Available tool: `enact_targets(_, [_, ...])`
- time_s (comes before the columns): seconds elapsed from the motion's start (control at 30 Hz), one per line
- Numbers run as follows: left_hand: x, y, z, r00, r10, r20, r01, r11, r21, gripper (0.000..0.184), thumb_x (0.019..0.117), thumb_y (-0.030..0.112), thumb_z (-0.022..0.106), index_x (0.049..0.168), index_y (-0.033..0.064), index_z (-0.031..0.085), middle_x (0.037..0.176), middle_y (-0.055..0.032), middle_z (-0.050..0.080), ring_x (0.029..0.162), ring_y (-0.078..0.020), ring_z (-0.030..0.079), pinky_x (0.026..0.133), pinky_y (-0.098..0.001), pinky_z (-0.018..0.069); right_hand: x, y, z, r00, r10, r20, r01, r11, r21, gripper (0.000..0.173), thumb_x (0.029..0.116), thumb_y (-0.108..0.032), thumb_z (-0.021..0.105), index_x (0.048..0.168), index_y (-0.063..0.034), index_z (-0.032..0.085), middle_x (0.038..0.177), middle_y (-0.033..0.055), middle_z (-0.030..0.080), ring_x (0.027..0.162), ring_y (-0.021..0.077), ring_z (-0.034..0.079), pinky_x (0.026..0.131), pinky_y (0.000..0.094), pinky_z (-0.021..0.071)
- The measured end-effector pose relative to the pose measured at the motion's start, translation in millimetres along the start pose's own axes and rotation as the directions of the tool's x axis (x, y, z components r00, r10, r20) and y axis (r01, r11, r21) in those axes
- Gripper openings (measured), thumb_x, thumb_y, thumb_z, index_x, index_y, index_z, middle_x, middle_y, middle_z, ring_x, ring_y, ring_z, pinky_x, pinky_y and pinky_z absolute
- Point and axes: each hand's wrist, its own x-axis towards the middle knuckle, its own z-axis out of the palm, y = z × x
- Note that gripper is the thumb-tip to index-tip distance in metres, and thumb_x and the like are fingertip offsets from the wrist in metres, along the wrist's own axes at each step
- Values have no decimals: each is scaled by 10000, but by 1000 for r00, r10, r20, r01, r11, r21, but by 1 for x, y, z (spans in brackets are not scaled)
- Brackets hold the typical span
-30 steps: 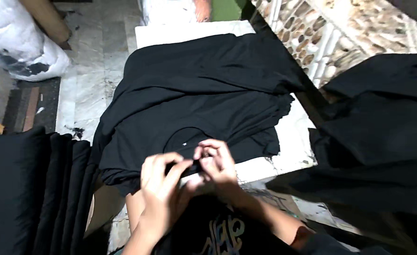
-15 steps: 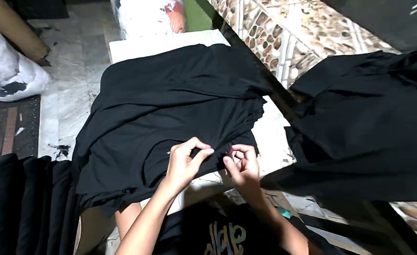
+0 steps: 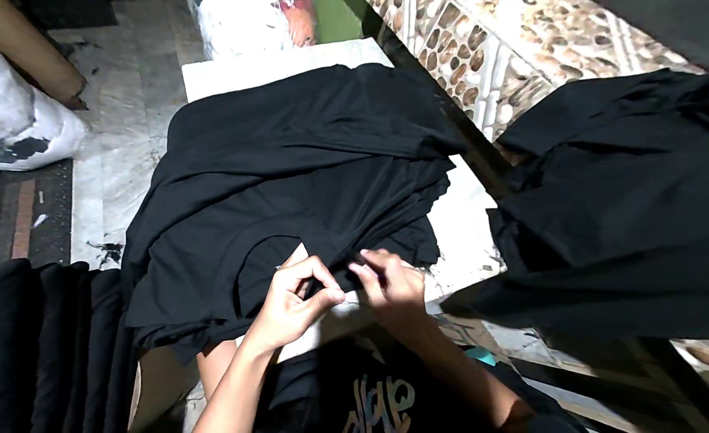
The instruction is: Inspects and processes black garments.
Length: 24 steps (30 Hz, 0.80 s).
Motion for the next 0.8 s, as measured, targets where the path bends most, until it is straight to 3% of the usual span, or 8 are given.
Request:
enact_targets(0.1, [-1,2,2,998,-7,-62,14,992,124,221,933,347,726,898,152,627,898,156,632,918,135,550,823,-76,445,4,10,-2,997,77,-4,-76,992,97,261,997,-206,632,1033,53,623,775,120,671,689,91,627,697,175,510])
enact_targets(0.17, [2,-3,9,988,73,-139,-9,910,415,175,887,178,756,970,35,698,968,-17,711,976,4,626,915,-150,483,1,12,-3,997,75,0,-75,991,115,288,995,-230,637,1063,48,599,797,119,665,715,70,621,717,149,501])
enact_targets(0.27, [10,-19,13,952,269,-147,-103,732,674,113,873,67,718,910,-22,779,857,-134,681,819,-87,629,801,-138,495,-6,8,-5,995,91,37,-95,988,120,297,973,-217,651,1073,60,613,801,114,663,706,57,609,703,131,487])
enact_targets(0.33, [10,-21,10,953,262,-152,-131,809,574,174,929,108,682,833,-25,739,793,-85,647,779,-27,571,755,-115,456,-11,8,-6,992,109,56,-115,986,119,296,960,-207,660,1073,63,617,807,114,667,713,48,608,709,123,480])
enact_targets(0.5, [0,-7,4,992,57,-109,-26,963,267,321,1025,284,562,795,62,584,890,26,574,922,68,544,868,-113,455,-20,10,-8,995,44,89,-51,996,78,245,946,-189,661,1042,35,643,817,128,692,738,118,639,737,190,490])
enact_targets(0.67, [-5,-4,-3,994,-37,-103,39,999,11,108,924,223,678,914,164,588,951,141,559,926,105,519,795,-85,448,-8,14,-7,998,21,53,-27,993,113,281,998,-221,631,1087,45,610,853,136,676,773,114,630,762,188,496])
enact_targets(0.73, [-6,-3,0,984,-70,-165,88,991,101,152,857,80,685,1004,102,651,1007,71,614,928,61,572,787,-106,492,-4,17,-8,999,-3,34,0,995,102,274,1001,-214,628,1089,44,602,844,136,669,768,113,628,752,186,495])
enact_targets(0.8, [-4,-9,4,978,18,-208,64,920,386,218,856,54,687,1057,1,750,1092,-103,701,991,-44,648,885,-162,517,-2,19,-9,999,-13,43,9,996,93,269,1000,-207,627,1089,45,600,843,135,665,768,107,626,752,179,495])
